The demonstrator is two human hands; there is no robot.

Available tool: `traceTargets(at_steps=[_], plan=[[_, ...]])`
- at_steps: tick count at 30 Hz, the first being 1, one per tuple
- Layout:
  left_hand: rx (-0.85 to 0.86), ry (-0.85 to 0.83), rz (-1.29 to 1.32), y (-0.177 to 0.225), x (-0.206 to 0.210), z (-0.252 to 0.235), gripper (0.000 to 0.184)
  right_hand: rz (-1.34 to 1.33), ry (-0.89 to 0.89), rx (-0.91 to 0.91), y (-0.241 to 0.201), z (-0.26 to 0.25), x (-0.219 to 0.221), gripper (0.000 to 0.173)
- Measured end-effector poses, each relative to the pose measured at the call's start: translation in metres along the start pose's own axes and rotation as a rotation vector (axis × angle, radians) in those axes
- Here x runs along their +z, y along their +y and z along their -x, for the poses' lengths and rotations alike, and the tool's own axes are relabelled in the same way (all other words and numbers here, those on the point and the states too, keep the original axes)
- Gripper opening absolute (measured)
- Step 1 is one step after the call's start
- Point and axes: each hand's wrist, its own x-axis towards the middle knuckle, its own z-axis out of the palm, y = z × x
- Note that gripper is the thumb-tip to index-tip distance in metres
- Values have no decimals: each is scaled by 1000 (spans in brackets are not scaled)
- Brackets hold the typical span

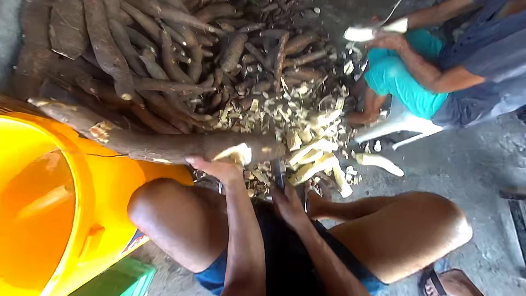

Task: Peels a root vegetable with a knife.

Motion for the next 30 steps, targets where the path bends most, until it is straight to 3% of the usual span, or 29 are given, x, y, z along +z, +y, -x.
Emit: traceTargets(at_steps=[2, 4, 7, 9, 12, 15, 19, 20, 22, 24, 25, 27, 30], plan=[[46, 58, 133, -1, 11, -9, 72, 125, 49, -107, -18, -2, -10, 33], [-20, 40, 258, 0, 22, -12, 77, 250, 154, -249, -28, -2, -15, 36], [-401, -101, 385, 18, 19, -6, 83, 421, 336, -485, -35, -14, -29, 32], [-639, -86, 362, 29, 6, -13, 84, 582, 414, -638, -38, -24, -48, 33], [-738, -20, 284, 9, -15, -20, 68, 758, 412, -733, -12, -34, -63, 35], [-534, 45, 337, -15, -22, -15, 56, 568, 260, -496, 3, -24, -50, 39], [-258, -139, 278, -7, -23, -27, 62, -450, -186, 100, 2, 17, -30, 12], [-226, -197, 244, -3, -25, -34, 65, -662, -298, 231, 1, 24, -29, 13], [-195, -260, 203, 2, -28, -43, 68, -735, -356, 297, -4, 28, -33, 16], [-160, -269, 200, 0, -32, -45, 72, -289, -149, 47, -24, 22, -45, 17], [-144, -279, 208, -2, -33, -44, 73, -31, -3, -154, -40, 21, -56, 24], [-128, -307, 216, -8, -32, -42, 72, 222, 274, -561, -91, 37, -91, 27], [-142, -301, 232, -6, -31, -40, 71, -72, 492, -1091, -161, 79, -142, 26]])
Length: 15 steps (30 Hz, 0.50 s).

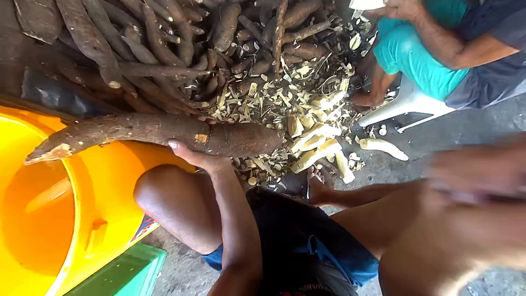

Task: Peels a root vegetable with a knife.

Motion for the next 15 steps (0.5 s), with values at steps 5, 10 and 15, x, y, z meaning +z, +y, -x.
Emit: traceTargets(at_steps=[5, 10, 15], plan=[[-73, -102, 78, 8, 7, 9, 78, 168, -253, 434, 68, 138, 49, 23], [-47, -51, 8, 13, 2, 14, 78, 65, -588, 1140, 131, 177, 72, 32], [-25, -91, 271, 11, 8, -14, 79, -681, -490, 1410, 91, 148, 48, 17]])
